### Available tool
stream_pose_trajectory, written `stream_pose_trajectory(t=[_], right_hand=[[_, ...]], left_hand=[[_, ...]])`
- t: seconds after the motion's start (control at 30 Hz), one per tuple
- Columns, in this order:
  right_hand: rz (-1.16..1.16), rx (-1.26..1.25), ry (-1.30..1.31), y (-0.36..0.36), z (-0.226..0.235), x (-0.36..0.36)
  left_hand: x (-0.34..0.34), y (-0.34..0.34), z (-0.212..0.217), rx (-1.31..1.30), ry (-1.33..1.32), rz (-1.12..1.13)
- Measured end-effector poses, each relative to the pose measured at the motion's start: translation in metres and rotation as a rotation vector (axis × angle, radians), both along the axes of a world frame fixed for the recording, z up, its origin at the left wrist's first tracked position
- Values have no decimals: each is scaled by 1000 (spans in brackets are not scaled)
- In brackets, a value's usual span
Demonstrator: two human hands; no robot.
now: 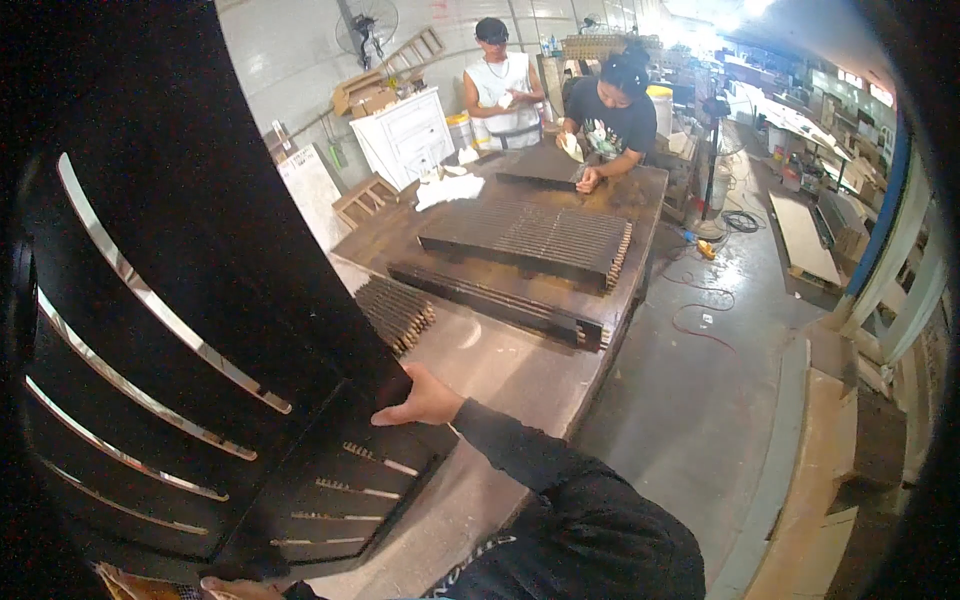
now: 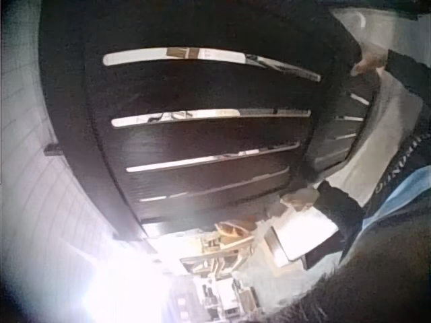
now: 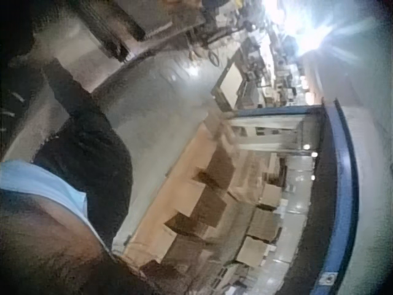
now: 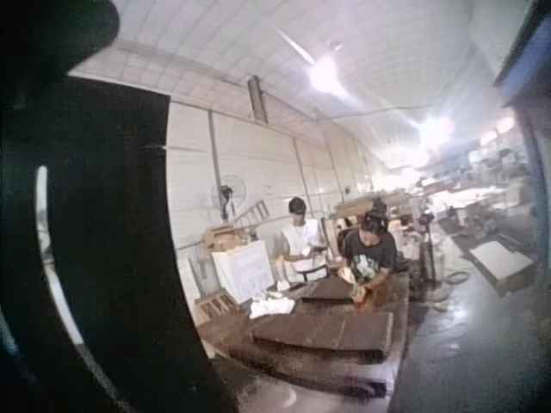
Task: The person slides several wooden slats into the pre-cut grooves of a large black wooden panel. They handle the slats individually, align them, and push them into place by hand on a workbench.
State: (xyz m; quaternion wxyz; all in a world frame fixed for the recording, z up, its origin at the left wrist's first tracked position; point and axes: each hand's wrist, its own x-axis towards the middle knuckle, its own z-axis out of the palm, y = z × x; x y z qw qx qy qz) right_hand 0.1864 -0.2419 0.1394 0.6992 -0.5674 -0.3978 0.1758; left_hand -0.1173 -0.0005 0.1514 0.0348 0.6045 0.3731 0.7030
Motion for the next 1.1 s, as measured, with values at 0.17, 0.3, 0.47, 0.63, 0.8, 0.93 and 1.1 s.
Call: stream_pose_trajectory(t=[0.17,0.3,0.47,0.63,0.8,0.93,1.1], right_hand=[[11,166,-129,11,64,-7],[81,57,-69,13,73,-5],[14,-38,7,19,-19,-15],[82,-1,81,16,-19,-19],[22,-105,-22,4,-11,-14],[22,146,-44,22,31,-25],[-35,196,-234,14,98,0]], left_hand=[[-20,15,2,-1,16,26],[-24,38,15,100,93,228],[-85,141,-117,-429,-156,104],[-98,160,-178,-5,-27,434],[-40,57,-73,-259,-166,-217],[-74,85,-27,108,17,-46],[-12,-5,106,-156,-216,80]])
